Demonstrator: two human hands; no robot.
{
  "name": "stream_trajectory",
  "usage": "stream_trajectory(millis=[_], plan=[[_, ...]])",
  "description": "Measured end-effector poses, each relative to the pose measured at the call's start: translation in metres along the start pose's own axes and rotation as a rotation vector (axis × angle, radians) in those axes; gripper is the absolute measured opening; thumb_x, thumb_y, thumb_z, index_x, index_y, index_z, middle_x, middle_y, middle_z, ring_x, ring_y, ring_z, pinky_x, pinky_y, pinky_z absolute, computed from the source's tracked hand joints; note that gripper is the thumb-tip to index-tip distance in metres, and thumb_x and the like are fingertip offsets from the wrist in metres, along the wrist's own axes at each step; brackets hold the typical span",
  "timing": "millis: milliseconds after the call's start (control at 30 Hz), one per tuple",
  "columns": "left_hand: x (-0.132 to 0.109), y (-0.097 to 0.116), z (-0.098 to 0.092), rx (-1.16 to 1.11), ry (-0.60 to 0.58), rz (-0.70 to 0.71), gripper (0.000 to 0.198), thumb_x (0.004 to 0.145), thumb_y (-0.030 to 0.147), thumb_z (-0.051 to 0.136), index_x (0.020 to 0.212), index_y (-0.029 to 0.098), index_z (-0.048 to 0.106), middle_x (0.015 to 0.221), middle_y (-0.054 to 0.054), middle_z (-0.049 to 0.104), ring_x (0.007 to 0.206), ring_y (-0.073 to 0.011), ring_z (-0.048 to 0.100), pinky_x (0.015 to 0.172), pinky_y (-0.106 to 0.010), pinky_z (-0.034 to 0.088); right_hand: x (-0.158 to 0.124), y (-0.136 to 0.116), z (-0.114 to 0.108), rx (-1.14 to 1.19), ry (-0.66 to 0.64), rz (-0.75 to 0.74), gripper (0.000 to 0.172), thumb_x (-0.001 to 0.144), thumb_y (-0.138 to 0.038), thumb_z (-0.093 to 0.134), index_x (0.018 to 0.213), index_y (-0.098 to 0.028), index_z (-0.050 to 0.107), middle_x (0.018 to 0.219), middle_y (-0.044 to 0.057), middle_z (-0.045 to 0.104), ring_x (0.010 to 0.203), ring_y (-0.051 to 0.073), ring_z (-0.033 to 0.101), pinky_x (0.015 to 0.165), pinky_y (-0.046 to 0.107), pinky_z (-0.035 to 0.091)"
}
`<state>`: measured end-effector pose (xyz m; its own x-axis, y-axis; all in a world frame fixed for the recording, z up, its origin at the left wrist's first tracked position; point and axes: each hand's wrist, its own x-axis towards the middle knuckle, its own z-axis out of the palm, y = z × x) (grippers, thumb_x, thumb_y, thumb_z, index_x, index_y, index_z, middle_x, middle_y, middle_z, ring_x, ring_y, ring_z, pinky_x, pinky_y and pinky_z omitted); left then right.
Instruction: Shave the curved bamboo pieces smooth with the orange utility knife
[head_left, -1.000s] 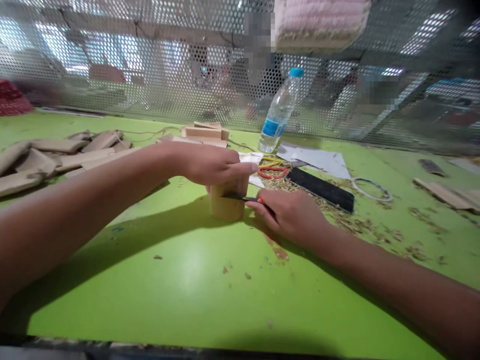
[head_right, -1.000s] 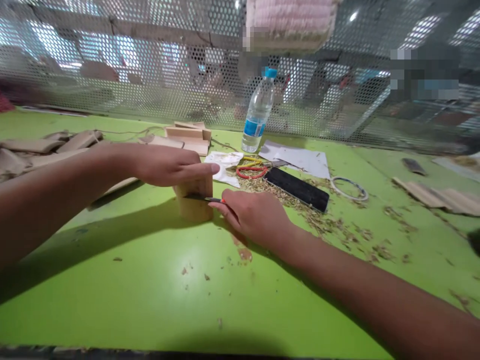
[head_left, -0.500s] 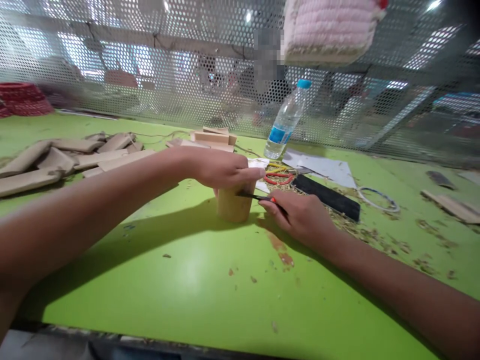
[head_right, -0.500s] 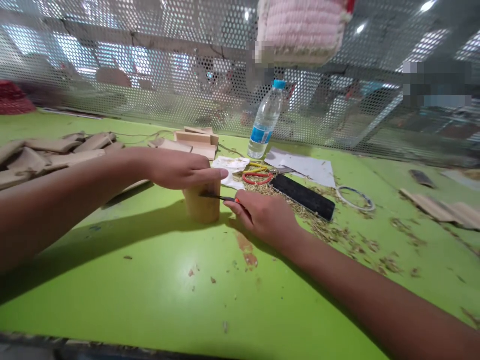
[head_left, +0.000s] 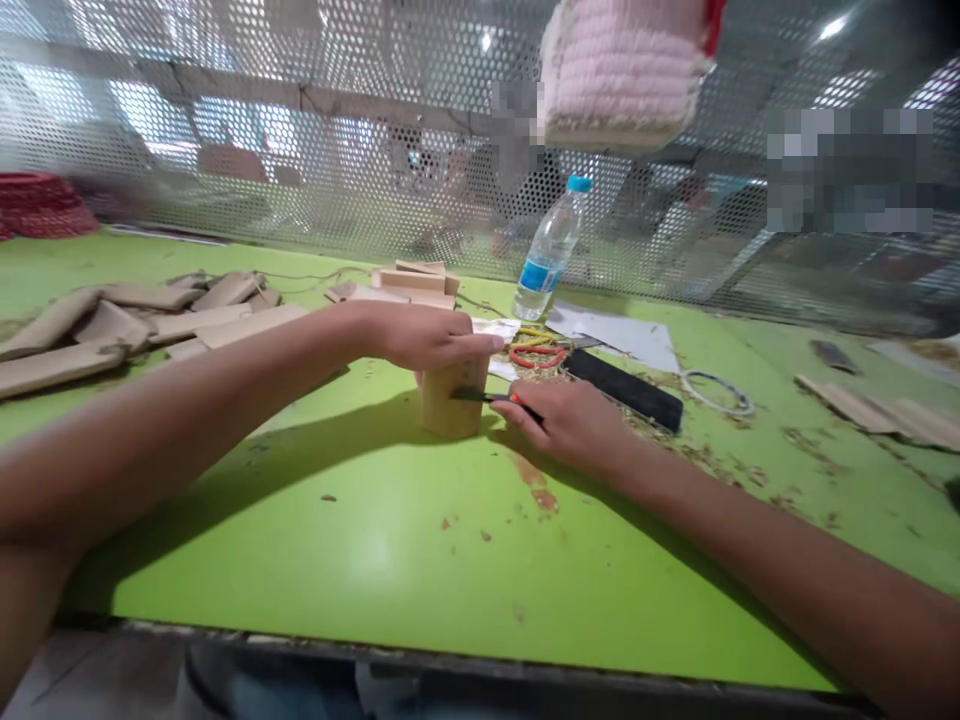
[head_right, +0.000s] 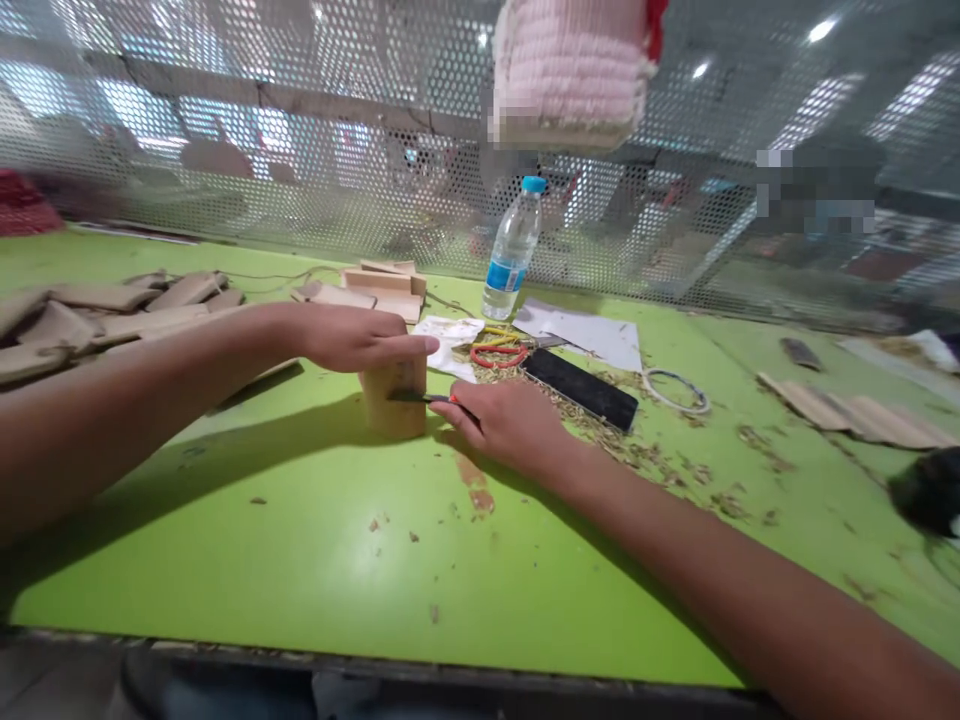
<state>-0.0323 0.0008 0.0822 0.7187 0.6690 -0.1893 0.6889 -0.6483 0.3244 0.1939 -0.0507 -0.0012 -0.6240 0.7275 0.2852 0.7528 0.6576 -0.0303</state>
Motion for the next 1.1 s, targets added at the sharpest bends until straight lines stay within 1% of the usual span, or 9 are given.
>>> stream_trajectory(millis=[133, 200, 300, 433, 533, 633, 767, 967, 1100], plan=[[-0.002, 0.002, 0.0, 0.02, 0.016, -0.047, 0.064, 0.096, 0.062, 0.028, 0.066, 0.016, 0.06, 0.068, -0.008, 0.062, 0.064, -0.0178, 0.055, 0.06, -0.026, 0.039, -0.003, -0.004, 0.0, -0.02, -0.121, -0.063, 0.059, 0.102, -0.059, 0.025, 0.08, -0.018, 0.062, 0.067, 0.003, 0.065, 0.051, 0.012, 0.044, 0.054, 0.027, 0.014], [-0.003, 0.003, -0.001, 0.002, -0.006, -0.065, 0.064, 0.097, 0.062, 0.028, 0.063, 0.016, 0.058, 0.066, -0.007, 0.06, 0.061, -0.0173, 0.054, 0.057, -0.026, 0.039, -0.005, -0.005, 0.0, -0.022, -0.137, -0.106, 0.057, 0.102, -0.058, 0.027, 0.08, -0.019, 0.062, 0.068, 0.002, 0.066, 0.051, 0.012, 0.044, 0.053, 0.028, 0.013], [-0.003, 0.004, -0.001, -0.017, -0.013, -0.035, 0.064, 0.097, 0.06, 0.028, 0.065, 0.015, 0.061, 0.066, -0.007, 0.062, 0.061, -0.0168, 0.054, 0.058, -0.026, 0.04, -0.008, -0.002, 0.0, 0.012, -0.022, -0.09, 0.055, 0.103, -0.054, 0.027, 0.079, -0.018, 0.061, 0.067, 0.003, 0.065, 0.053, 0.013, 0.047, 0.054, 0.028, 0.017], [-0.002, 0.005, -0.001, -0.061, -0.062, 0.01, 0.066, 0.098, 0.058, 0.026, 0.078, 0.014, 0.07, 0.073, -0.007, 0.067, 0.066, -0.0166, 0.057, 0.063, -0.024, 0.042, -0.007, 0.001, 0.002, 0.013, 0.109, -0.031, 0.058, 0.104, -0.053, 0.024, 0.077, -0.017, 0.06, 0.065, 0.004, 0.064, 0.054, 0.013, 0.047, 0.054, 0.028, 0.019], [-0.001, 0.006, 0.0, -0.056, -0.071, 0.008, 0.068, 0.098, 0.058, 0.023, 0.082, 0.013, 0.072, 0.075, -0.008, 0.069, 0.064, -0.0165, 0.057, 0.064, -0.025, 0.042, -0.003, -0.001, 0.002, -0.012, 0.101, -0.002, 0.06, 0.103, -0.056, 0.023, 0.077, -0.017, 0.06, 0.066, 0.004, 0.064, 0.053, 0.013, 0.047, 0.054, 0.028, 0.017], [-0.001, 0.005, 0.0, -0.001, -0.022, 0.017, 0.067, 0.098, 0.058, 0.025, 0.081, 0.013, 0.072, 0.07, -0.008, 0.066, 0.064, -0.0176, 0.055, 0.066, -0.027, 0.041, -0.003, -0.003, 0.002, -0.028, 0.041, 0.017, 0.062, 0.103, -0.059, 0.022, 0.076, -0.018, 0.06, 0.066, 0.004, 0.064, 0.053, 0.013, 0.047, 0.054, 0.028, 0.016], [-0.003, 0.005, -0.001, 0.06, 0.008, -0.038, 0.066, 0.097, 0.061, 0.027, 0.074, 0.014, 0.068, 0.065, -0.008, 0.061, 0.061, -0.018, 0.053, 0.062, -0.028, 0.039, -0.008, -0.004, 0.004, -0.052, -0.069, -0.065, 0.06, 0.102, -0.06, 0.026, 0.078, -0.019, 0.062, 0.067, 0.002, 0.066, 0.051, 0.013, 0.046, 0.052, 0.028, 0.013], [-0.004, 0.006, -0.001, 0.041, -0.017, -0.026, 0.066, 0.099, 0.058, 0.024, 0.071, 0.014, 0.065, 0.066, -0.008, 0.062, 0.064, -0.0179, 0.054, 0.062, -0.027, 0.039, -0.011, -0.001, 0.005, -0.045, 0.104, -0.036, 0.058, 0.104, -0.054, 0.026, 0.075, -0.018, 0.061, 0.063, 0.003, 0.063, 0.052, 0.013, 0.046, 0.053, 0.028, 0.017], [-0.002, 0.004, -0.001, 0.031, -0.02, -0.037, 0.067, 0.098, 0.059, 0.024, 0.074, 0.014, 0.067, 0.066, -0.007, 0.062, 0.066, -0.0189, 0.055, 0.067, -0.028, 0.039, -0.006, -0.001, 0.004, -0.037, 0.083, -0.001, 0.06, 0.103, -0.057, 0.025, 0.074, -0.018, 0.06, 0.064, 0.003, 0.063, 0.052, 0.013, 0.045, 0.054, 0.028, 0.017]])
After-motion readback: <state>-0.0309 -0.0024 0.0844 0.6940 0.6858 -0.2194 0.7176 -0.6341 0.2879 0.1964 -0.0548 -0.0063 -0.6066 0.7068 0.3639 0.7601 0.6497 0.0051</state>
